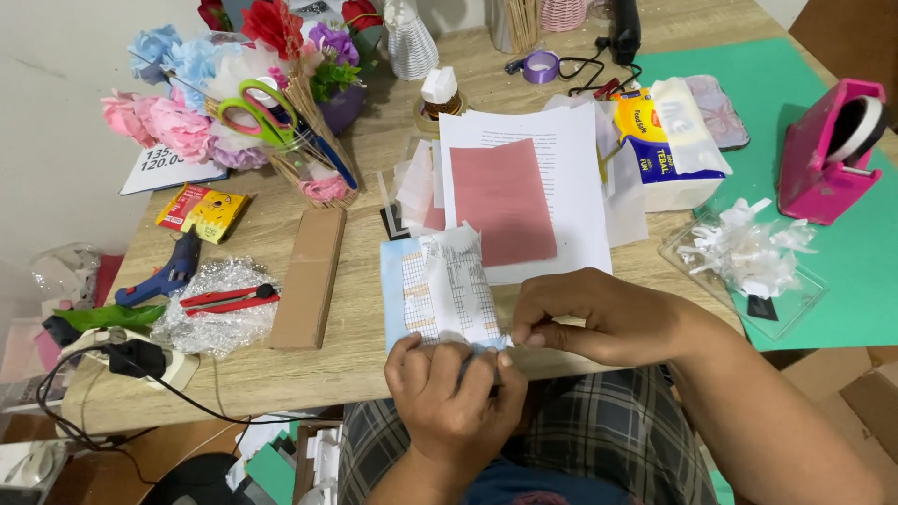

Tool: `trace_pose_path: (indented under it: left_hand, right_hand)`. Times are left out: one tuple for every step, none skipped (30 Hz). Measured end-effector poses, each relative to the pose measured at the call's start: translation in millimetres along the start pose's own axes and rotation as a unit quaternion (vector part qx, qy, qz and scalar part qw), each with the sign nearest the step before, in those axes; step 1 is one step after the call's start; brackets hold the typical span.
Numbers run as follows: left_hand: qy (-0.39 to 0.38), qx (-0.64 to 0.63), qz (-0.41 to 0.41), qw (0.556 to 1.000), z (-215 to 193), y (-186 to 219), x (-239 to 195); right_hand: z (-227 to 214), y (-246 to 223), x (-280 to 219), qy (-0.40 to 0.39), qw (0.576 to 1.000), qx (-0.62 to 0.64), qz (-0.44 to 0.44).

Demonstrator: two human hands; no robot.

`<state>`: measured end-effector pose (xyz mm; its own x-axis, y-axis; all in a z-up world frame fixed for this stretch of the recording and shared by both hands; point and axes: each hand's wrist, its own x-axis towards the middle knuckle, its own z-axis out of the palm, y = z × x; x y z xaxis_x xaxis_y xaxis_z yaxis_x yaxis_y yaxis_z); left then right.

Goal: The person tapes a small white package on a cluttered worktable. They repeatedly reach for a pink tape dispenser, apply clear tape to the package, and smooth the tape down. The package is turned over and taped on multiple sides throughout the clip.

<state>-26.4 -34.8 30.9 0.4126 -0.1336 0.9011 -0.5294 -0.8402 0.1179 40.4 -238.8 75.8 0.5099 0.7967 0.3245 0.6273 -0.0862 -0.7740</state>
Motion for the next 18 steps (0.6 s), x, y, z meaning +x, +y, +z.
trace_pose_path:
  left_hand:
    - [0.001, 0.001, 0.0, 1.0, 0, 0, 0]
    - [0.003, 0.002, 0.003, 1.0, -1, 0, 0]
    - [0.006, 0.003, 0.005, 1.0, -1, 0, 0]
    - [0.006, 0.004, 0.005, 1.0, -2, 0, -1]
    - [0.006, 0.0, 0.006, 1.0, -2, 0, -2]
    - [0.006, -0.004, 0.007, 1.0, -2, 0, -4]
    - [0.006, -0.004, 0.007, 1.0, -2, -1, -4]
    - [0.004, -0.005, 0.008, 1.0, -2, -1, -4]
    - [0.001, -0.006, 0.009, 1.0, -2, -1, -4]
    - [0.001, -0.006, 0.009, 1.0, -2, -1, -5]
    - [0.0, -0.006, 0.009, 1.0, -1, -2, -5]
    - [-0.001, -0.006, 0.01, 1.0, -1, -2, -6]
    - [-0.001, -0.007, 0.01, 1.0, -2, -2, -5]
    - [-0.001, -0.008, 0.009, 1.0, -2, -1, -5]
    - [-0.001, -0.009, 0.009, 1.0, -2, -1, -4]
    - [0.0, -0.009, 0.01, 1.0, -2, -2, -5]
    - [0.004, -0.007, 0.012, 1.0, -1, -2, -5]
    - [0.007, -0.004, 0.015, 1.0, -1, -2, -6]
  right_hand:
    - [0, 0, 1, -0.001, 1.0, 0.0, -0.001]
    - [1, 0, 2, 0.003, 1.0, 0.001, 0.03]
    - [1, -1, 3, 0.006, 0.998, 0.002, 0.061]
    - [2, 1, 3, 0.006, 0.998, 0.002, 0.061]
    - [3, 2, 3, 0.011, 0.997, 0.004, 0.075]
    - [4, 4, 4, 0.016, 0.996, 0.006, 0.089]
    - [5, 3, 4, 0.016, 0.996, 0.006, 0.089]
    - [5, 3, 5, 0.021, 0.996, 0.024, 0.086]
    - [6, 3, 6, 0.026, 0.995, 0.043, 0.084]
    - [6, 2, 7, 0.027, 0.995, 0.043, 0.084]
    - [6, 2, 8, 0.024, 0.995, 0.052, 0.078]
    - [7, 2, 8, 0.021, 0.995, 0.06, 0.072]
    - [7, 3, 9, 0.022, 0.995, 0.06, 0.072]
    - [8, 3, 10, 0.023, 0.996, 0.052, 0.073]
    - [8, 4, 11, 0.023, 0.996, 0.044, 0.073]
    - [9, 5, 11, 0.023, 0.996, 0.043, 0.073]
    - [10, 7, 11, 0.027, 0.996, 0.043, 0.078]
    - [11, 8, 11, 0.032, 0.995, 0.042, 0.084]
